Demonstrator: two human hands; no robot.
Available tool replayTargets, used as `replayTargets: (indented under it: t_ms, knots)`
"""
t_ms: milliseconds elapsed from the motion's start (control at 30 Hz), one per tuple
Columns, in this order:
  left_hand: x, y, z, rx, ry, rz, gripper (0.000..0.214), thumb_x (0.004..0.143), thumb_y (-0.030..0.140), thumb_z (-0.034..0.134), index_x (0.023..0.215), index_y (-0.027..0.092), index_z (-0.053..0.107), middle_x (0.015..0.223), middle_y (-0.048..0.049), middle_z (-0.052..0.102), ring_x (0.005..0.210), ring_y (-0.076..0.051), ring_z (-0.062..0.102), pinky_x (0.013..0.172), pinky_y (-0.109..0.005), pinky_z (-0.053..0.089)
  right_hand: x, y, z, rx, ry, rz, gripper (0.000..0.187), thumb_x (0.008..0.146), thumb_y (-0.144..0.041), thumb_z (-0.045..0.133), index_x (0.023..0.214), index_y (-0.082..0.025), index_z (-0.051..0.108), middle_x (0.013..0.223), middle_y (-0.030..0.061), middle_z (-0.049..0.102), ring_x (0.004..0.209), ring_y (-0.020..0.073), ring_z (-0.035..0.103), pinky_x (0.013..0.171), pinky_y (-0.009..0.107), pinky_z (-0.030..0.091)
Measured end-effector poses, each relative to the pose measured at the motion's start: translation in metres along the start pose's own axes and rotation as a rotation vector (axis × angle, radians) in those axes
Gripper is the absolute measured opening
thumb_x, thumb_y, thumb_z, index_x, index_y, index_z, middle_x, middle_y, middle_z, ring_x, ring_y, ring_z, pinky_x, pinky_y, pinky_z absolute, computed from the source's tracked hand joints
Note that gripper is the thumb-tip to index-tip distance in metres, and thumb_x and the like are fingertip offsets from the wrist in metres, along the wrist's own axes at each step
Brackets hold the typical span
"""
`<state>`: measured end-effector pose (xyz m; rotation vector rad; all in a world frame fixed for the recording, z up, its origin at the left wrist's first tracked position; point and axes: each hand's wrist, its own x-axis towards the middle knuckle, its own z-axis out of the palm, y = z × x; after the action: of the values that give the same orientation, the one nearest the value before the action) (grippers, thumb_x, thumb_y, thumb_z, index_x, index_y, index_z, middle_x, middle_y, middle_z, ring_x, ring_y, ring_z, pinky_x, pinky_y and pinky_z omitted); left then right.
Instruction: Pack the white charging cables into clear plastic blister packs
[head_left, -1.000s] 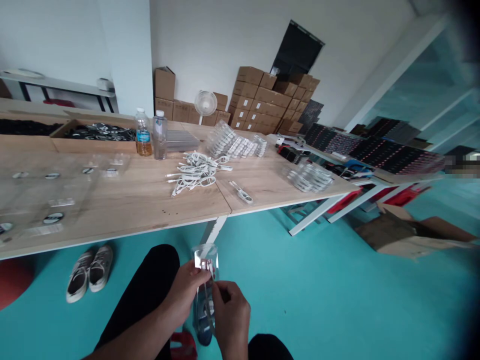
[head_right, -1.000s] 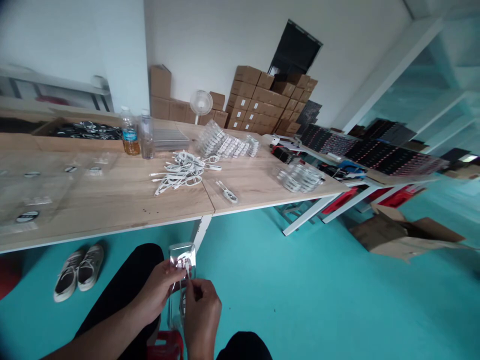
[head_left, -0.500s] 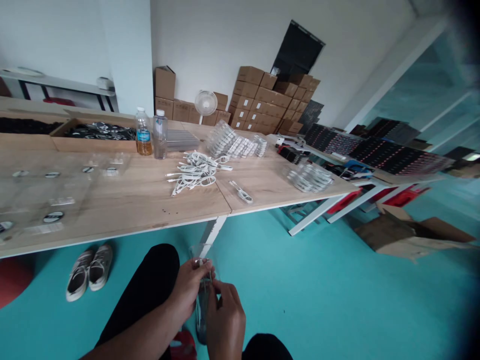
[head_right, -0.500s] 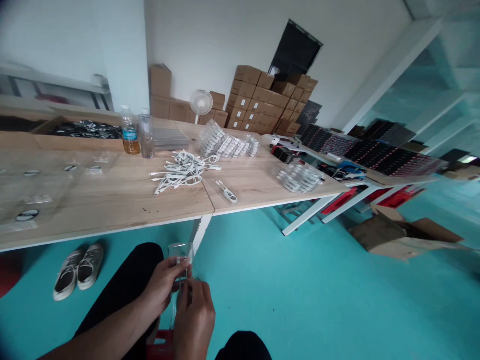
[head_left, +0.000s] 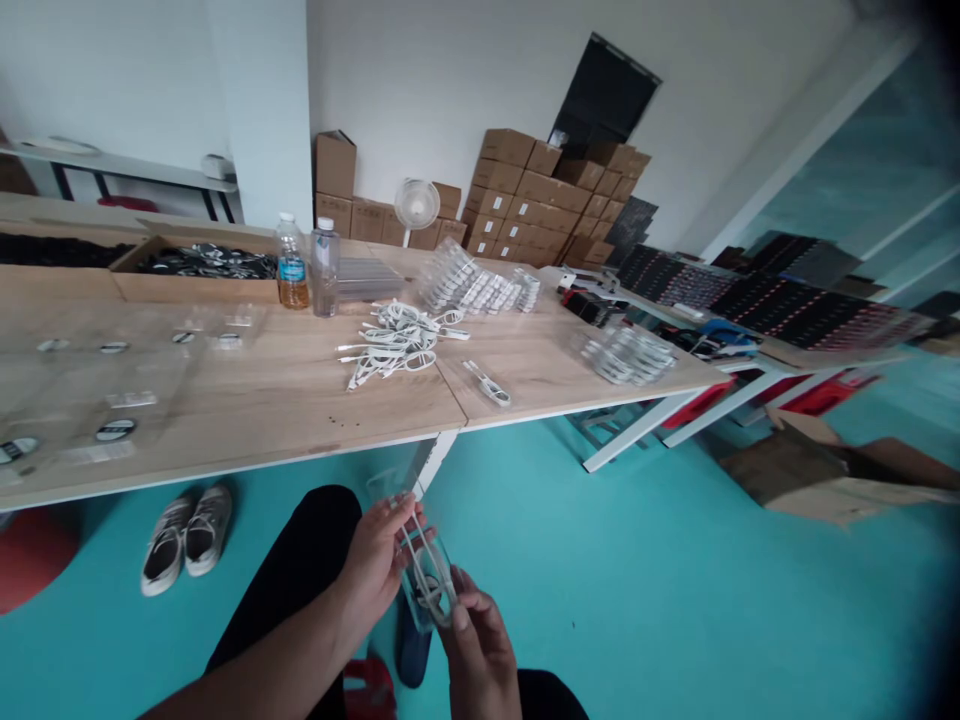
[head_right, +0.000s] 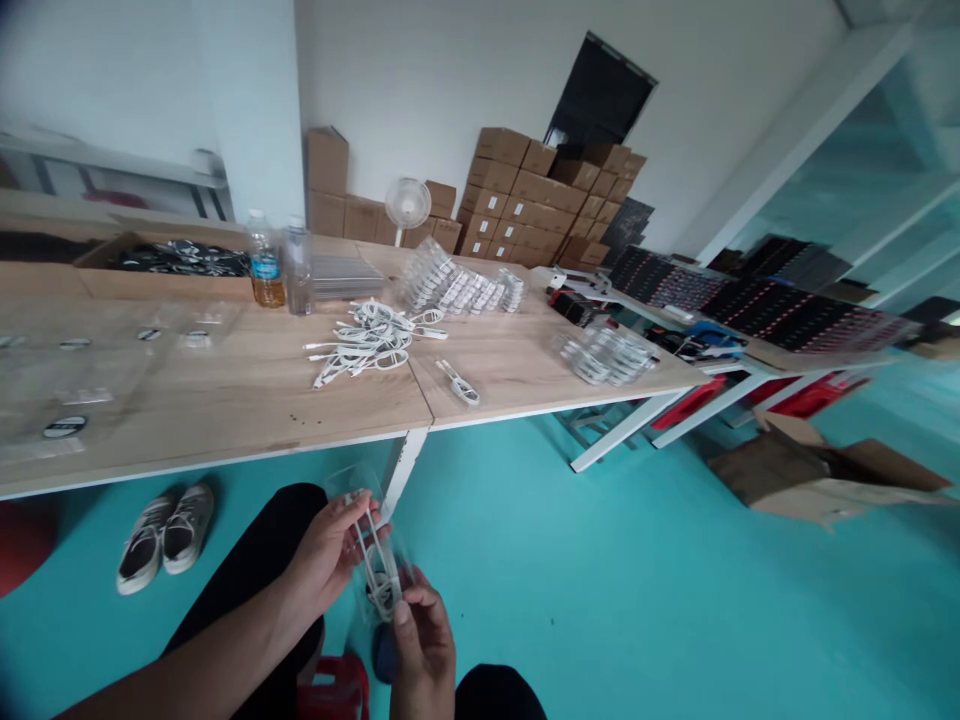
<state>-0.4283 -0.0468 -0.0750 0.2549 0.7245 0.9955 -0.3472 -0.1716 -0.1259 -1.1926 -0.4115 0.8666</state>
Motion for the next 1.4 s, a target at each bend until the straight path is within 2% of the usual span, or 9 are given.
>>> replayTargets:
  t_ms: [167,400,600,667,800,933,1133,1267,1400]
  knots:
    - [-0.002,0.003,0.004,-0.039,-0.024,0.013,0.020,0.069,0.022,0.081,0.079,0.014,0.064,0.078,-0.0017,0.064,0.070,-0.012,0.062,0.079,-0.037,0.059,-0.001,0.000,0.005,-0.015,0.098,-0.078,0.035,0.065,-0.040,0.083,0.079,-0.022,0.057,0.108,0.0070,0.069,0.108,0.0255,0.062,0.096,0.040,0.046]
    - [-0.001,0.006,0.003,-0.036,-0.003,-0.040,0.014,0.073,0.017,0.076,0.080,0.014,0.065,0.078,-0.0021,0.064,0.069,-0.011,0.062,0.080,-0.036,0.059,-0.013,-0.005,0.031,-0.267,0.168,-0.284,0.037,0.078,-0.044,0.070,0.102,-0.023,0.052,0.104,0.0063,0.060,0.091,0.0202,0.064,0.077,0.033,0.053]
    - [-0.002,0.003,0.004,-0.014,-0.029,-0.026,0.018,0.071,0.021,0.079,0.078,0.014,0.064,0.075,-0.0014,0.063,0.069,-0.012,0.062,0.081,-0.035,0.057,-0.006,0.004,0.030,-0.437,0.262,-0.284,0.035,0.082,-0.048,0.061,0.105,-0.023,0.052,0.099,0.0055,0.059,0.087,0.0197,0.061,0.070,0.030,0.052]
    - [-0.002,0.004,0.004,0.020,-0.057,-0.018,0.021,0.069,0.024,0.081,0.078,0.014,0.064,0.076,-0.0016,0.063,0.069,-0.012,0.062,0.078,-0.034,0.057,-0.001,0.003,0.023,-0.393,0.219,-0.217,0.040,0.079,-0.049,0.065,0.106,-0.022,0.053,0.102,0.0065,0.061,0.088,0.0201,0.062,0.073,0.031,0.053]
    - [-0.007,0.010,0.005,0.162,-0.163,-0.033,0.025,0.068,0.029,0.081,0.078,0.015,0.065,0.076,-0.0029,0.065,0.068,-0.013,0.062,0.072,-0.031,0.054,0.010,-0.019,0.013,-0.296,-0.040,-0.065,0.044,0.073,-0.046,0.073,0.106,-0.020,0.058,0.104,0.0075,0.066,0.096,0.0233,0.063,0.085,0.035,0.052]
    - [-0.015,0.009,0.003,0.285,-0.284,-0.071,0.026,0.067,0.033,0.081,0.077,0.015,0.065,0.069,-0.0031,0.065,0.066,-0.015,0.062,0.064,-0.027,0.050,0.017,-0.047,0.020,-0.315,-0.210,-0.050,0.037,0.077,-0.040,0.071,0.105,-0.019,0.061,0.100,0.0080,0.069,0.093,0.0234,0.065,0.084,0.037,0.051]
    - [-0.021,0.002,0.001,0.347,-0.270,-0.078,0.028,0.063,0.037,0.082,0.072,0.015,0.066,0.063,-0.0021,0.063,0.060,-0.013,0.058,0.056,-0.023,0.043,0.018,-0.054,0.033,-0.612,-0.136,-0.076,0.035,0.076,-0.030,0.066,0.109,-0.020,0.061,0.083,0.0028,0.068,0.060,0.0156,0.060,0.053,0.026,0.049]
    - [-0.022,0.003,0.004,0.351,-0.222,-0.076,0.028,0.063,0.038,0.082,0.069,0.015,0.066,0.061,-0.0014,0.062,0.058,-0.012,0.057,0.055,-0.023,0.042,0.019,-0.055,0.032,-0.641,-0.149,-0.092,0.039,0.077,-0.031,0.064,0.115,-0.020,0.060,0.087,0.0036,0.068,0.061,0.0157,0.061,0.055,0.027,0.050]
    - [-0.022,0.002,0.004,0.348,-0.246,-0.045,0.028,0.065,0.038,0.080,0.069,0.014,0.067,0.062,-0.0034,0.064,0.058,-0.013,0.058,0.057,-0.023,0.043,0.018,-0.065,0.036,-0.434,-0.322,0.005,0.046,0.074,-0.033,0.070,0.118,-0.020,0.061,0.090,0.0037,0.069,0.076,0.0194,0.065,0.067,0.031,0.052]
